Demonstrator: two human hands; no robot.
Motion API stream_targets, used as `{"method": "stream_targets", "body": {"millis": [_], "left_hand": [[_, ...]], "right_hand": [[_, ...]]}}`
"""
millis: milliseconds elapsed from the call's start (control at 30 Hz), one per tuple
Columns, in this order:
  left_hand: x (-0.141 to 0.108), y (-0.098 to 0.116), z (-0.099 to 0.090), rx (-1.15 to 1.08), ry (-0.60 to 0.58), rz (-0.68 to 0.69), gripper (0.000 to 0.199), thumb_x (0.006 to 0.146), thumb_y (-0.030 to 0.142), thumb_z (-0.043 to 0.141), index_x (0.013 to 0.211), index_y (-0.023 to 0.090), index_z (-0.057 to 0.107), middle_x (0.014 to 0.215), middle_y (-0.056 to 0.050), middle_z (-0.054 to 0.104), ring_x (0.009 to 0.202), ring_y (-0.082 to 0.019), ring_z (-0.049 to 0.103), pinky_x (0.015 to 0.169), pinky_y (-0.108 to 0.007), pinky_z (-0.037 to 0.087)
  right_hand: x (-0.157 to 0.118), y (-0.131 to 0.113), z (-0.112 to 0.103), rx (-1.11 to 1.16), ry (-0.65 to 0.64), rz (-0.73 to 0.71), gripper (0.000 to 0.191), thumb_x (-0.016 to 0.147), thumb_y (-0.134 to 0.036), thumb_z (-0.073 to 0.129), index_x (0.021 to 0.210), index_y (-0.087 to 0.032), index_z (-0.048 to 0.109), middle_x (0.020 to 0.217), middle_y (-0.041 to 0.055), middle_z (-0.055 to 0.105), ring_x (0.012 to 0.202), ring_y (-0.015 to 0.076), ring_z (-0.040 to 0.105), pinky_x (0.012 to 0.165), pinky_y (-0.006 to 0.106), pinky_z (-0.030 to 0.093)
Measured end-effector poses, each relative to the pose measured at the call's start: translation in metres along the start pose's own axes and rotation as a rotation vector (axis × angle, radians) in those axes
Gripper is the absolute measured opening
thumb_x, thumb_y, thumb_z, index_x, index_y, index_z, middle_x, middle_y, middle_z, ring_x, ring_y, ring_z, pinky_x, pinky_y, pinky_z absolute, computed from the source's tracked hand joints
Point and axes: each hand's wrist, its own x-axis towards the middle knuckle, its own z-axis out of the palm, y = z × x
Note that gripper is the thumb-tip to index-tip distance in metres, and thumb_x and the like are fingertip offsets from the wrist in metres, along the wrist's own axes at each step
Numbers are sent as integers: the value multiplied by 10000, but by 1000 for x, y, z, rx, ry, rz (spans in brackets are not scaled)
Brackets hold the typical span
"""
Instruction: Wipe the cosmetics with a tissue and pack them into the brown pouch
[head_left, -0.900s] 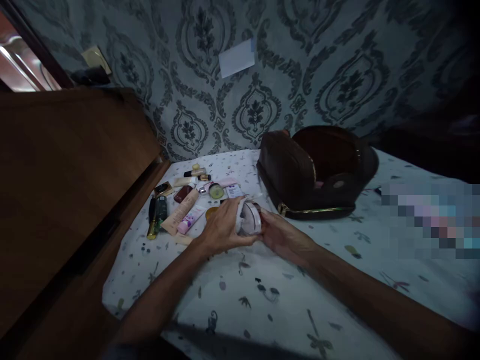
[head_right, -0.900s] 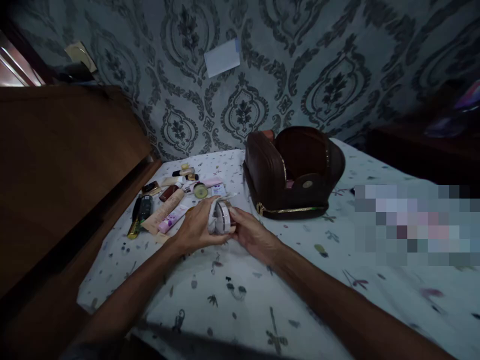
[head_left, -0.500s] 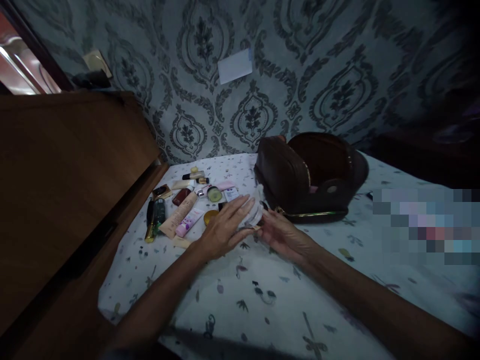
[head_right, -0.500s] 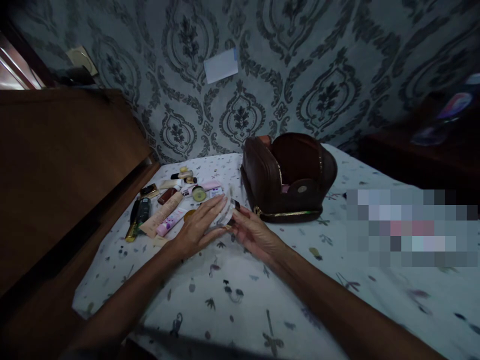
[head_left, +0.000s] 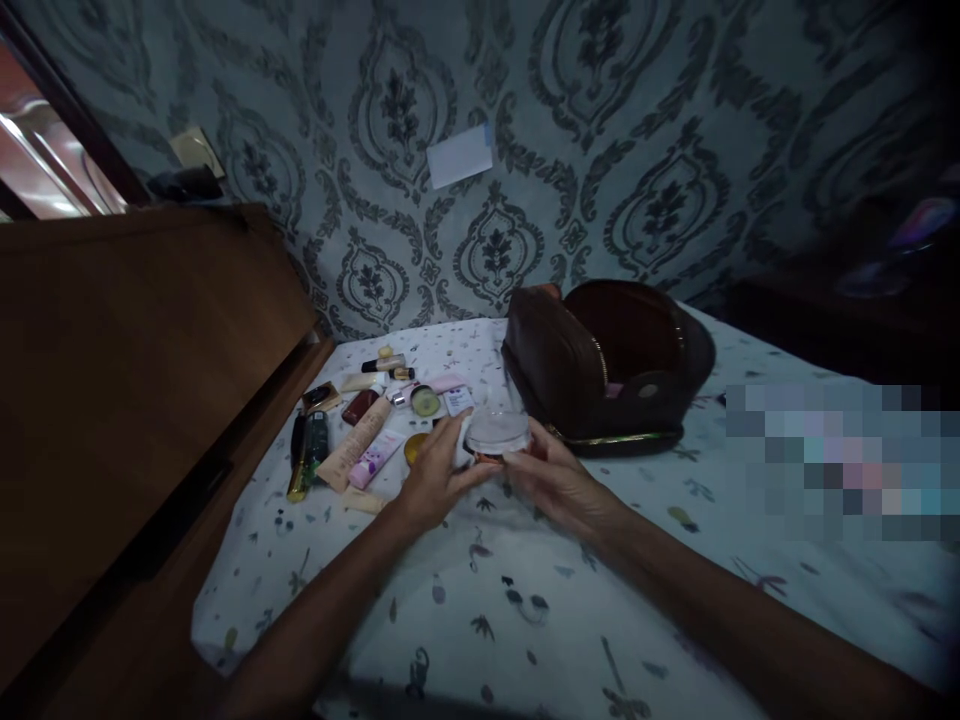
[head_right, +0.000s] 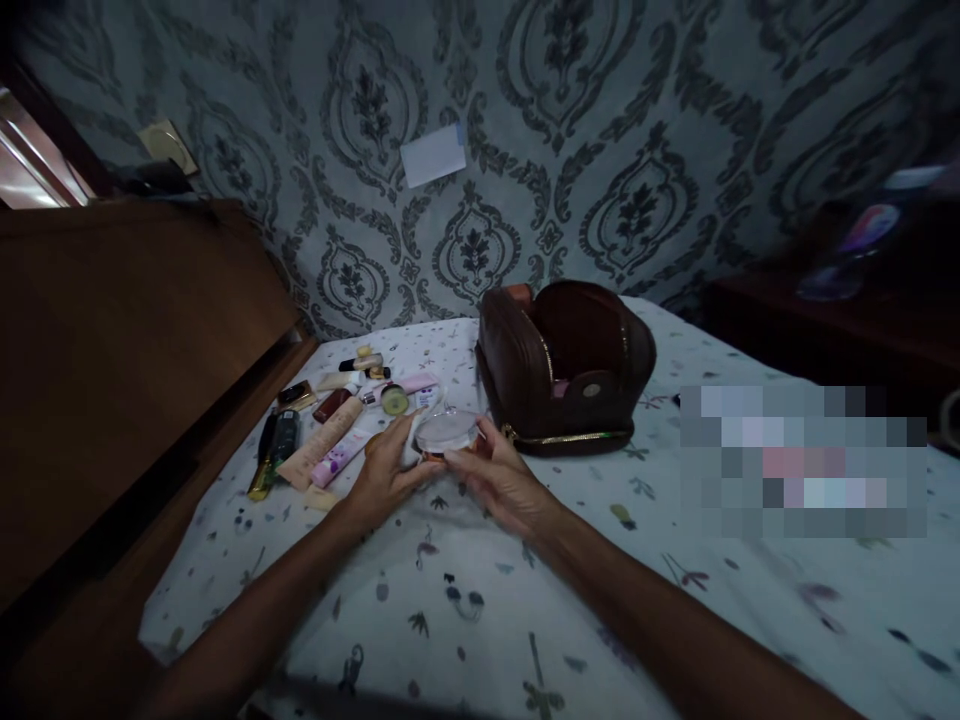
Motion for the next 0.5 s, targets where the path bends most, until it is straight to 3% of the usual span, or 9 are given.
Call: {"method": "stream_targets", "body": {"millis": [133,200,367,500], "left_hand": [[2,3,2,-121,11,-104,565,843,456,683,1310,167,549,1270,-147,620,1200,-313,568,1029,-456,449],[3,5,1,-193,27,-143,557,846,416,684,1323,167,541,1303,-135,617,1228,-307,555,1063,-455,420],[3,7,0,-338,69,-247,506,864,396,651,1314,181,563,1299,-94,642,1206,-282,580,1070,-434,419],[2,0,1,-305,15,-233,590,761,371,731,1308,195,598,1341,-105,612,1282,-315,521,1094,-445,390]], "right_hand": [[4,-3,-2,-119,38,-84,792,573,-275,887,1271,-295,516,1205,30,659,1096,199,629,989,325,471],[6,-5,-3,-221,48,-153,827,549,-279,895,1277,-278,503,1252,46,627,1154,217,597,1011,333,451],[3,-7,-5,-481,109,-245,704,538,-335,882,1117,-242,493,1143,60,611,1062,237,606,920,354,486],[-5,-12,-1,-788,154,-321,568,629,-435,813,1078,-206,550,1015,46,615,935,224,585,827,338,476]]}}
